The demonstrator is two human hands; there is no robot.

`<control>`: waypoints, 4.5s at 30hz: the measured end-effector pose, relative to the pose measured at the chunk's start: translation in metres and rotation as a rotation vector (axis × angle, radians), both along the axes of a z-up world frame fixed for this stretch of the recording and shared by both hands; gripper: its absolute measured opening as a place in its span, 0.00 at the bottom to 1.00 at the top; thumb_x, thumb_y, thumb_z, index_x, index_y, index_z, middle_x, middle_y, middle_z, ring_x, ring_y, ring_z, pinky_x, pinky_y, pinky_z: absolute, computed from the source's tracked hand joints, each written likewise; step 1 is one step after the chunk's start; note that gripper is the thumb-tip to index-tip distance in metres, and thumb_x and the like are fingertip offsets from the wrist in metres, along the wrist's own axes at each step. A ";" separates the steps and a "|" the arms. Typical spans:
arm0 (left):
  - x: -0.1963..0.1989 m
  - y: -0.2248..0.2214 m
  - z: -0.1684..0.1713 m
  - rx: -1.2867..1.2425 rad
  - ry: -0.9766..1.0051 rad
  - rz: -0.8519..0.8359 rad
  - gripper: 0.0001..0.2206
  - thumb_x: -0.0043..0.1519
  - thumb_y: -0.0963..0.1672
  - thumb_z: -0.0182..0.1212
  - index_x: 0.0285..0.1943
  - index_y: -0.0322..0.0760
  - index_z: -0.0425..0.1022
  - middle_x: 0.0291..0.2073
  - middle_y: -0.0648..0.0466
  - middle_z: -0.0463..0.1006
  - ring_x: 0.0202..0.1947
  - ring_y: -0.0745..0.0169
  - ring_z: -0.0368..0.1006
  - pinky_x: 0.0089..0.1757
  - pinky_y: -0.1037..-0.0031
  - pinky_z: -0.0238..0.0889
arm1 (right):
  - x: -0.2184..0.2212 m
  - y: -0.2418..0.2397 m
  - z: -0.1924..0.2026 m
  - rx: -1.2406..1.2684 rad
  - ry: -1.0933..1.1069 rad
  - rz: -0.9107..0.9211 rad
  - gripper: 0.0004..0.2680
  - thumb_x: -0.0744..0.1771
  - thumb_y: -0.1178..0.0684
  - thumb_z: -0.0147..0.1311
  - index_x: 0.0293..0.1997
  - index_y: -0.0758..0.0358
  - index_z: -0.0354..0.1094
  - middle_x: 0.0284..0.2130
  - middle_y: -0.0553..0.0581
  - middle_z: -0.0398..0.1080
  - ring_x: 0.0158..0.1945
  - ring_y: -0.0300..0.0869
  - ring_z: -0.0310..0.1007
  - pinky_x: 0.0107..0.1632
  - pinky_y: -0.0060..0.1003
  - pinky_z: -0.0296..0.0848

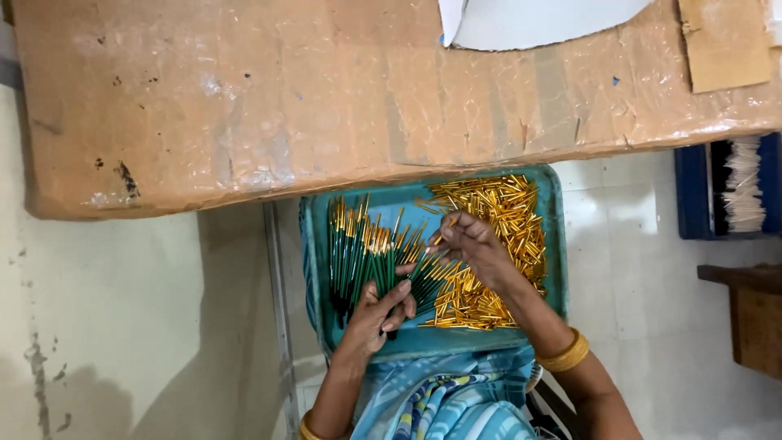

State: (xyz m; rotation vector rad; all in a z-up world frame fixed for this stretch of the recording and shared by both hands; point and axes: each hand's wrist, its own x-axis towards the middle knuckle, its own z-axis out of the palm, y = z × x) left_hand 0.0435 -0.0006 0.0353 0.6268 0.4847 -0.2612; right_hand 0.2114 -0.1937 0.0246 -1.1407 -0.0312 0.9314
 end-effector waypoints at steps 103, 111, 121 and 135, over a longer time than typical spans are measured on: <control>-0.014 0.014 -0.011 0.275 0.079 0.021 0.18 0.66 0.42 0.59 0.65 0.40 0.68 0.26 0.56 0.72 0.17 0.79 0.54 0.20 0.83 0.44 | 0.064 0.022 -0.022 -1.145 -1.918 0.802 0.09 0.63 0.57 0.54 0.45 0.68 0.71 0.38 0.63 0.75 0.45 0.54 0.75 0.44 0.47 0.76; -0.017 0.008 -0.028 0.272 0.043 0.018 0.19 0.66 0.43 0.60 0.67 0.39 0.68 0.27 0.57 0.73 0.18 0.78 0.56 0.21 0.82 0.45 | 0.051 0.052 -0.034 -1.174 -1.732 0.705 0.12 0.56 0.59 0.54 0.41 0.65 0.70 0.37 0.63 0.75 0.40 0.54 0.76 0.37 0.47 0.75; -0.010 0.013 -0.009 0.236 0.035 0.071 0.19 0.66 0.42 0.60 0.67 0.38 0.67 0.26 0.55 0.74 0.17 0.79 0.55 0.20 0.82 0.46 | 0.052 0.043 -0.007 -0.993 -2.132 0.346 0.15 0.54 0.57 0.52 0.41 0.69 0.73 0.29 0.61 0.74 0.32 0.47 0.75 0.33 0.41 0.74; 0.001 0.004 0.012 -0.083 -0.006 -0.023 0.14 0.68 0.42 0.59 0.61 0.34 0.72 0.24 0.49 0.76 0.12 0.78 0.52 0.18 0.82 0.43 | -0.002 0.009 0.011 -0.036 -0.134 0.034 0.06 0.70 0.54 0.53 0.40 0.65 0.70 0.36 0.57 0.78 0.37 0.40 0.81 0.37 0.35 0.80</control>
